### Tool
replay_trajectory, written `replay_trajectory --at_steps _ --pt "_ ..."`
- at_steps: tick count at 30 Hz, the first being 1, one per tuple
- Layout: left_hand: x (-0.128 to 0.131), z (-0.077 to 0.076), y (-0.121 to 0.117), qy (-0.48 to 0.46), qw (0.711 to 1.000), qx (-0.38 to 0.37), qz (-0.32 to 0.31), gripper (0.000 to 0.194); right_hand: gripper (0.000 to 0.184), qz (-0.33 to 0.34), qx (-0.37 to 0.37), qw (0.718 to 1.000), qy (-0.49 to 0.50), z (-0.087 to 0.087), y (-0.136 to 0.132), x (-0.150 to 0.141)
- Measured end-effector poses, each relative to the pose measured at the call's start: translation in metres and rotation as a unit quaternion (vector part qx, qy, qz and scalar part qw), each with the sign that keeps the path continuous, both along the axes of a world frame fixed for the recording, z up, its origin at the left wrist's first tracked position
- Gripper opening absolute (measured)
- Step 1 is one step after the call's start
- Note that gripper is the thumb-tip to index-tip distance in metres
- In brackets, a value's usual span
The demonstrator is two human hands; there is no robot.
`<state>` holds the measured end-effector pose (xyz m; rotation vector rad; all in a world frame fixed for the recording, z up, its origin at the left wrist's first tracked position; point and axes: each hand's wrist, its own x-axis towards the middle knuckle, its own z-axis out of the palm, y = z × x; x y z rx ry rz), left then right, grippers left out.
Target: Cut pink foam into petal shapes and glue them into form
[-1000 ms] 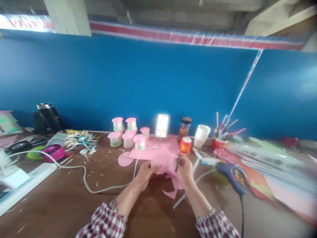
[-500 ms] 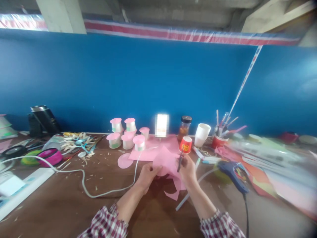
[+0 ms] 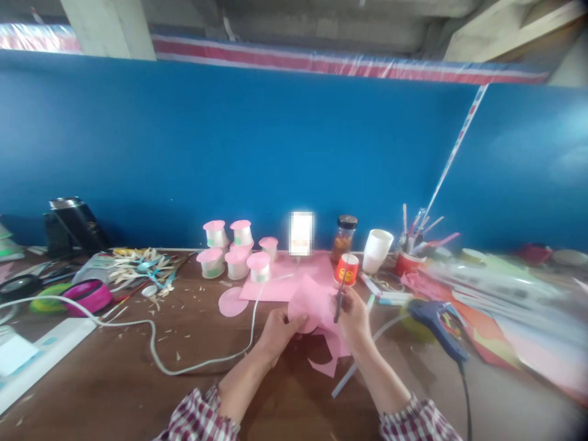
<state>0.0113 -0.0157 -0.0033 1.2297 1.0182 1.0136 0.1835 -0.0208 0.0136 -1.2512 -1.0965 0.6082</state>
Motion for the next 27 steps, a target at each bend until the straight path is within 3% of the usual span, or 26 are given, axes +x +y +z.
replay_trajectory --at_steps 14,18,22,27 --pt "0.000 0.004 -0.001 -0.004 0.999 -0.011 -0.036 0.038 0.018 -0.004 -0.001 1.000 -0.014 -0.002 0.000 0.003" --pt "0.001 0.003 -0.001 -0.027 0.999 -0.008 -0.016 0.037 0.025 0.001 -0.002 1.000 -0.021 0.001 -0.001 0.003" --pt "0.000 0.007 0.001 -0.091 0.994 -0.055 0.024 0.034 0.039 0.036 -0.019 0.998 -0.046 0.004 -0.006 0.000" --pt "-0.004 0.018 0.002 -0.197 0.970 -0.124 0.062 0.036 0.035 0.082 -0.037 0.992 -0.094 0.008 -0.013 -0.008"
